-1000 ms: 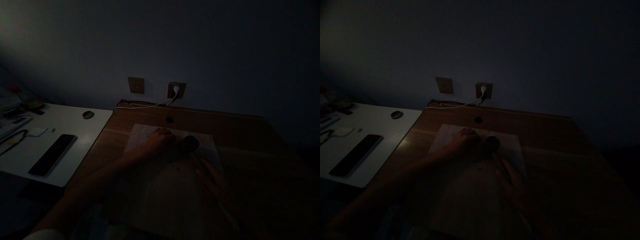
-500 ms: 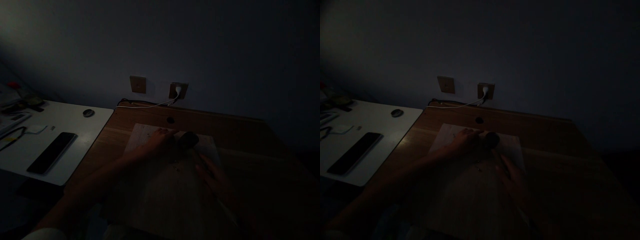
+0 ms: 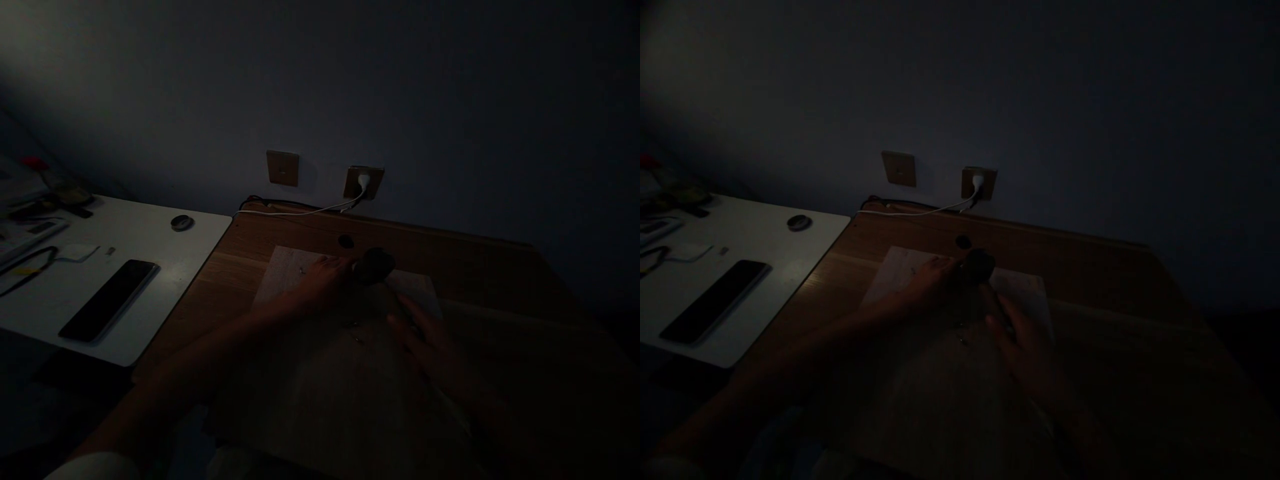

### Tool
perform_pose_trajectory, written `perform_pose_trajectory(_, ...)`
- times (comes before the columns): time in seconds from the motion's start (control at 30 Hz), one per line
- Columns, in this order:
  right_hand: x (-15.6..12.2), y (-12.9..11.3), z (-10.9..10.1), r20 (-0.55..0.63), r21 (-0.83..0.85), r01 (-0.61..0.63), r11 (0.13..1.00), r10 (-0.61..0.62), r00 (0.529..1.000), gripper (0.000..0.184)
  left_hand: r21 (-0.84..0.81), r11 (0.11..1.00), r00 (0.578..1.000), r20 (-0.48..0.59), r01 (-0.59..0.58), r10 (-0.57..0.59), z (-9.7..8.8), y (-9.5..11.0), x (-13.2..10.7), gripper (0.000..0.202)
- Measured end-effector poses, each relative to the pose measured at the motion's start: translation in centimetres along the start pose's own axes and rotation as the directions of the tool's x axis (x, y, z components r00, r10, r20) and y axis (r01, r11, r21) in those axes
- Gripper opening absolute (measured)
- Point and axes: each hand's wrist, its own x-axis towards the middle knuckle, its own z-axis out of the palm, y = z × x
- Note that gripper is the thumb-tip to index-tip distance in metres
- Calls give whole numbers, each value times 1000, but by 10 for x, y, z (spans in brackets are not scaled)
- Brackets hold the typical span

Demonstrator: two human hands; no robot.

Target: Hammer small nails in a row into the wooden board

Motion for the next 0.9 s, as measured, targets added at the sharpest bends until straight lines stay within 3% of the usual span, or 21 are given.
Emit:
perform_pose_trajectory(0.2, 0, 2, 2, 60, 1, -18, 1000, 18, 998, 66, -25, 999, 1000, -23, 21, -22, 3, -1, 2, 52)
perform_pose_trajectory(0.47, 0, -3, 6, 13, -13, -21, 1000, 21, 1000, 70, 9, 999, 999, 19, 39, -39, -1, 0, 1, 49)
perform_pose_trajectory(0.67, -3, 2, 6, 46, -46, -41, 998, 43, 998, 76, -21, 999, 999, 14, 48, -48, -1, 1, -3, 58)
perform_pose_trajectory(0.73, -9, 3, 3, -2, -38, -82, 996, 82, 997, 82, 3, 1000, 1000, -15, -6, 6, -5, 1, -8, 56)
perform_pose_trajectory(0.8, -18, 6, -3, -52, -44, -115, 992, 113, 992, 84, 59, 989, 990, -35, -133, 135, -13, 2, -16, 48)
perform_pose_trajectory(0.9, -32, 19, -14, -94, -76, -160, 984, 153, 984, 77, 96, 902, 907, 81, -420, 414, -30, 5, -32, 35)
